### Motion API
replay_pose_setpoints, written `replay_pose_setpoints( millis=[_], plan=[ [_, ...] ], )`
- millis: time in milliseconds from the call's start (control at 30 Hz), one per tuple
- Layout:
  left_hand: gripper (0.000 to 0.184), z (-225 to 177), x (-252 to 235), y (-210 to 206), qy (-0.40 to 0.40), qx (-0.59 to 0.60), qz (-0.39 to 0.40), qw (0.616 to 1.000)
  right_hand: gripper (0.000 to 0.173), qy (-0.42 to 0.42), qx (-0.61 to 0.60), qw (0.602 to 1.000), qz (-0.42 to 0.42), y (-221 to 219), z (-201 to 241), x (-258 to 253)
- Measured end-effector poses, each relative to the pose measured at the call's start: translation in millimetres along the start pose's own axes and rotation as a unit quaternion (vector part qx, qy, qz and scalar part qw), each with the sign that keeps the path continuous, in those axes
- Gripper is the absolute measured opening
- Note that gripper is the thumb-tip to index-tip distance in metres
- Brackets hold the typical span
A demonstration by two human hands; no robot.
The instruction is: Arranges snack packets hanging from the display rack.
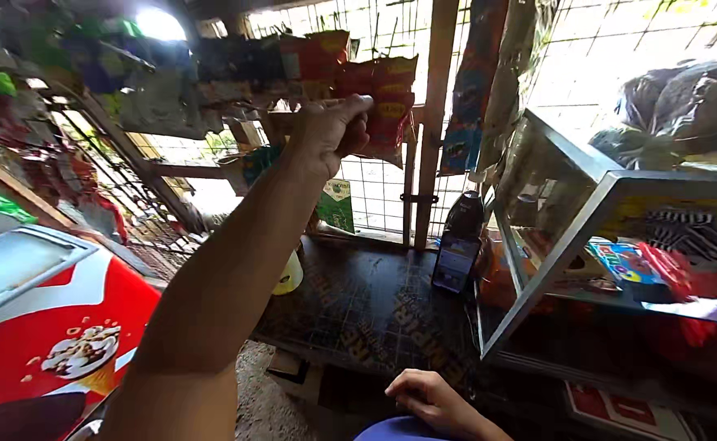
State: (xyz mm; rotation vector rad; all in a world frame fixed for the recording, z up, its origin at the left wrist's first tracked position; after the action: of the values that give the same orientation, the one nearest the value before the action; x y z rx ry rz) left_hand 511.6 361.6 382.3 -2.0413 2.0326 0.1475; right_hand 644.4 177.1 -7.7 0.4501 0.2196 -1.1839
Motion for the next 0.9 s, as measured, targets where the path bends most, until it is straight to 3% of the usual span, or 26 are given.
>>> replay_pose_setpoints(
  millis=[267, 567, 733, 900],
  plan=[
    [0.003, -26.9, -18.8, -28.9, 0.045, 0.051, -0.032, 0.997, 0.019, 0.076, -0.028, 0.997, 0.015, 4.1, -9.7, 1.0],
    [0.001, -13.9, -18.7, -23.5, 0.046, 0.084, -0.052, 0.994, 0.018, 0.092, -0.066, 0.993, 0.046, 10.4, -11.3, -1.7],
    [0.016, -13.9, -21.4, -22.3, 0.038, 0.119, -0.066, 0.990, 0.018, 0.086, -0.067, 0.992, 0.058, 13.7, -9.1, -2.7],
    [0.014, -10.9, -26.0, -29.5, 0.043, 0.150, -0.082, 0.984, 0.019, 0.098, -0.074, 0.991, 0.057, 15.8, -10.3, -2.6]
  ],
)
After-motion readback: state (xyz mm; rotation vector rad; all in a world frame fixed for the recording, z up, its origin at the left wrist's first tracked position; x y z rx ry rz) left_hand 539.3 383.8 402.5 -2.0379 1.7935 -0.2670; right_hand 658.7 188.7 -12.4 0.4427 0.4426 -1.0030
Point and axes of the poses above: each hand's wrist, its own x-axis away from the middle knuckle, its own y-axis out of the back of the hand, z = x × y, the point moved 3 cm from there along -x, towards the middle knuckle, and after that the axes turned 8 degrees about -z, right-handed, at the moved point
